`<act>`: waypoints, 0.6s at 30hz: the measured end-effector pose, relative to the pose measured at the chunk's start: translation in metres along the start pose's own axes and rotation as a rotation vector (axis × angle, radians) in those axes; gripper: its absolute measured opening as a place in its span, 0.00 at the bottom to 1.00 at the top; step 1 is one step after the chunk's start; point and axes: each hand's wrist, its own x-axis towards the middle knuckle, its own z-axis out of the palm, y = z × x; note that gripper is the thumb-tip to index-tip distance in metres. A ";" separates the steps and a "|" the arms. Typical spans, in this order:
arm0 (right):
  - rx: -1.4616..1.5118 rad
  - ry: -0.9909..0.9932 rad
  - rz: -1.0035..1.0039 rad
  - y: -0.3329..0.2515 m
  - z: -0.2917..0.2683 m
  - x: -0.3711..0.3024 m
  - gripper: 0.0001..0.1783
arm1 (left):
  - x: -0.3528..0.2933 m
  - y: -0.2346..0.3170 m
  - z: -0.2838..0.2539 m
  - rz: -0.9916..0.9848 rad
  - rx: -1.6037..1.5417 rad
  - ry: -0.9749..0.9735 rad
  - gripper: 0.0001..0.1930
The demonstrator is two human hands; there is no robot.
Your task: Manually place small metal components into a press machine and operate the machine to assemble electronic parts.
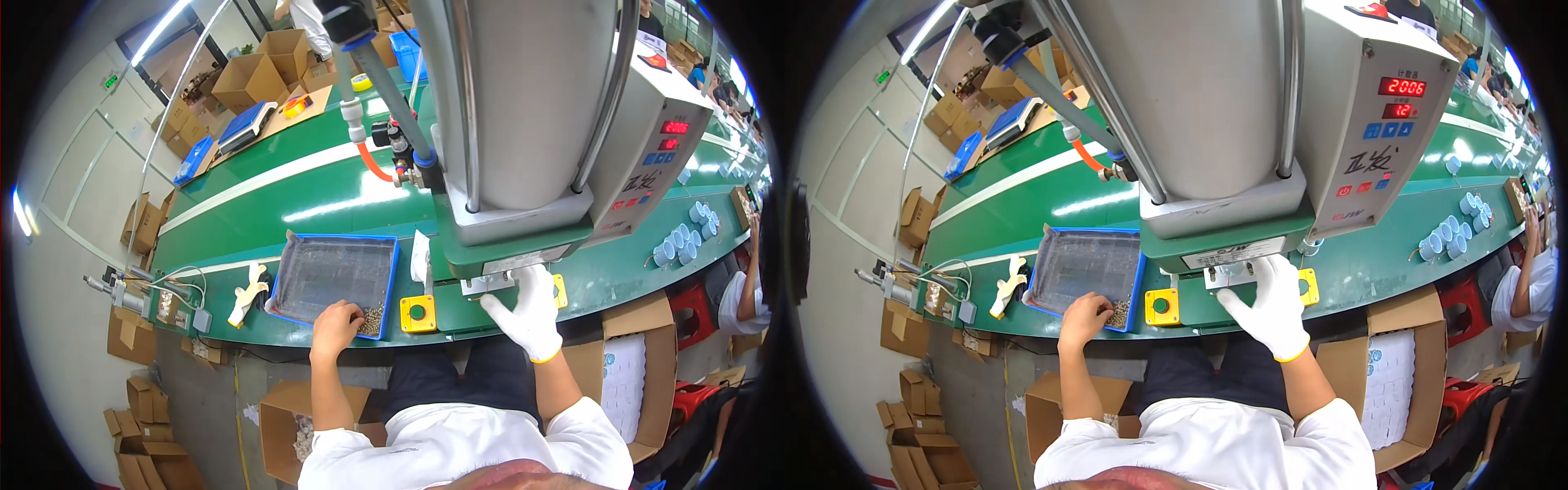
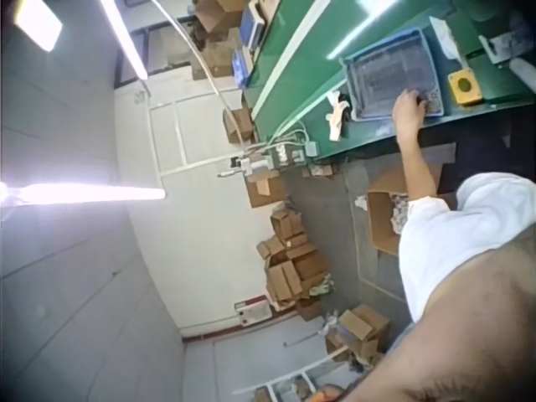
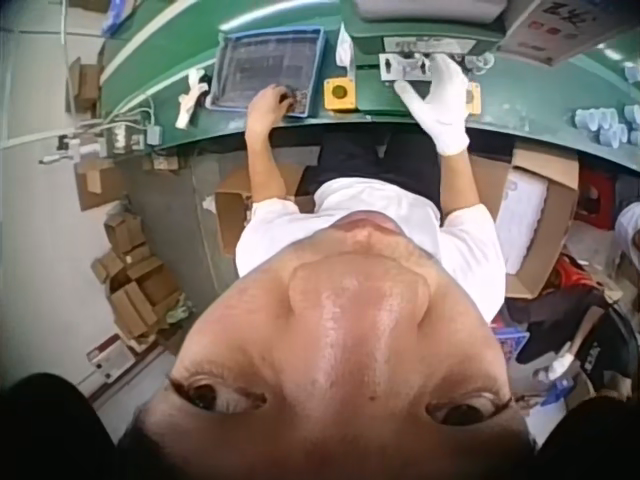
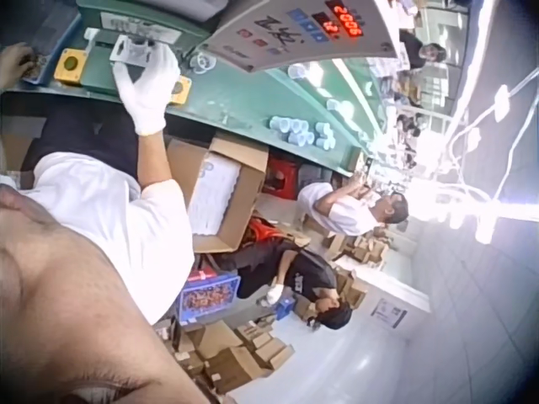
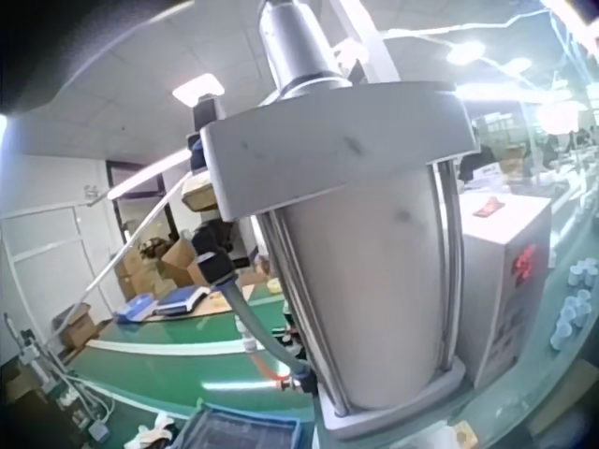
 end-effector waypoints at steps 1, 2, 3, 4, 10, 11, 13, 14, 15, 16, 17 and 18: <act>0.059 -0.049 0.053 0.000 0.006 0.003 0.35 | -0.002 0.000 -0.002 -0.003 -0.011 -0.014 0.07; 0.051 -0.064 0.034 -0.003 0.008 0.008 0.33 | -0.004 -0.001 -0.004 -0.008 -0.021 -0.028 0.08; 0.045 -0.082 0.013 -0.006 0.011 0.012 0.31 | -0.008 -0.002 -0.005 -0.014 -0.020 -0.024 0.08; 0.051 -0.085 0.009 -0.008 0.011 0.017 0.31 | -0.011 -0.005 -0.004 -0.048 -0.056 -0.006 0.08; 0.137 0.055 0.006 -0.017 -0.009 0.039 0.22 | -0.002 -0.008 -0.002 -0.061 -0.072 -0.027 0.11; 0.030 0.001 -0.108 -0.014 -0.018 0.043 0.23 | -0.001 -0.012 0.000 -0.062 -0.081 -0.018 0.11; -0.040 0.157 -0.118 -0.009 -0.027 0.032 0.16 | -0.001 -0.010 -0.005 -0.081 -0.048 -0.049 0.11; -0.054 0.172 -0.114 0.003 -0.035 0.033 0.14 | -0.002 -0.011 -0.007 -0.126 -0.021 -0.047 0.11; -0.091 0.201 -0.097 0.015 -0.047 0.039 0.13 | -0.003 -0.014 -0.007 -0.119 -0.007 -0.035 0.11; 0.031 0.238 -0.116 0.042 -0.061 0.054 0.10 | -0.005 -0.017 -0.007 -0.098 -0.002 -0.065 0.11; -0.025 0.311 0.003 0.066 -0.070 0.067 0.13 | -0.007 -0.020 -0.008 -0.143 -0.019 -0.059 0.11; -0.105 0.311 0.079 0.098 -0.073 0.089 0.16 | -0.005 -0.020 -0.008 -0.184 -0.040 -0.049 0.11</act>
